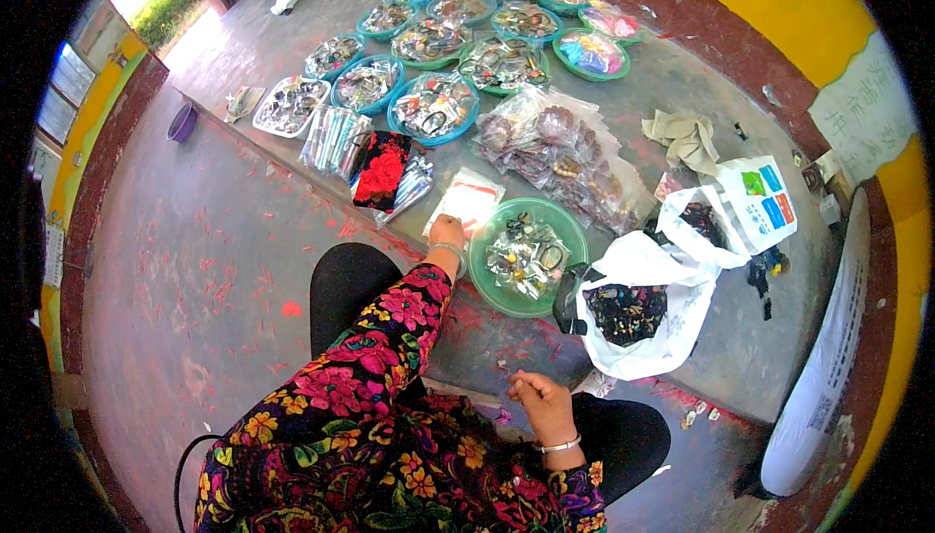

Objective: The person sits on the floor and packs small jewelry items into clear plastic bags. They pick up items from a white sack, place them into bags, and arrange the sealed packages into a green bowl.

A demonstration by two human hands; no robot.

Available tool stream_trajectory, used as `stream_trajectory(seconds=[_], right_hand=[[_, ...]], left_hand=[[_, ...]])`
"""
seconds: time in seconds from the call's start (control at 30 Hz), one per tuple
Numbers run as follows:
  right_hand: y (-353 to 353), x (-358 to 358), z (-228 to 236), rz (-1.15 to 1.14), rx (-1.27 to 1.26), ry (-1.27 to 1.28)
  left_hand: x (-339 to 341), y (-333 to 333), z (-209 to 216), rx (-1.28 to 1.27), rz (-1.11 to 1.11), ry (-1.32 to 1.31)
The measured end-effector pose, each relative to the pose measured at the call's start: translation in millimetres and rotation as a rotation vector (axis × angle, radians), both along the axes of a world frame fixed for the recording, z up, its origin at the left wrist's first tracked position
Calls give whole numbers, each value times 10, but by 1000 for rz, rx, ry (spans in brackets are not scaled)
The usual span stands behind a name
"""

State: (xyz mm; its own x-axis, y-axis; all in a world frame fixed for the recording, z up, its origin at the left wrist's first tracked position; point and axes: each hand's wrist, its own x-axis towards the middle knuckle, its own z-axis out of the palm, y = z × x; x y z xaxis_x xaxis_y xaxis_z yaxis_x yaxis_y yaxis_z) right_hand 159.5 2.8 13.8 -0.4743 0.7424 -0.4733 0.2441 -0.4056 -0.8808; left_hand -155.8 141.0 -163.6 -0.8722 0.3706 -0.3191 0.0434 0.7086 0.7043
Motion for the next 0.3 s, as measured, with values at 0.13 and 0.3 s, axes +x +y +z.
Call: stream_trajectory(seconds=[0.13,0.3], right_hand=[[-14,-4,45,34,30,-20],[-22,-6,62,44,67,-4]], left_hand=[[33,-61,237,17,-86,156],[2,63,291,318,-45,304]])
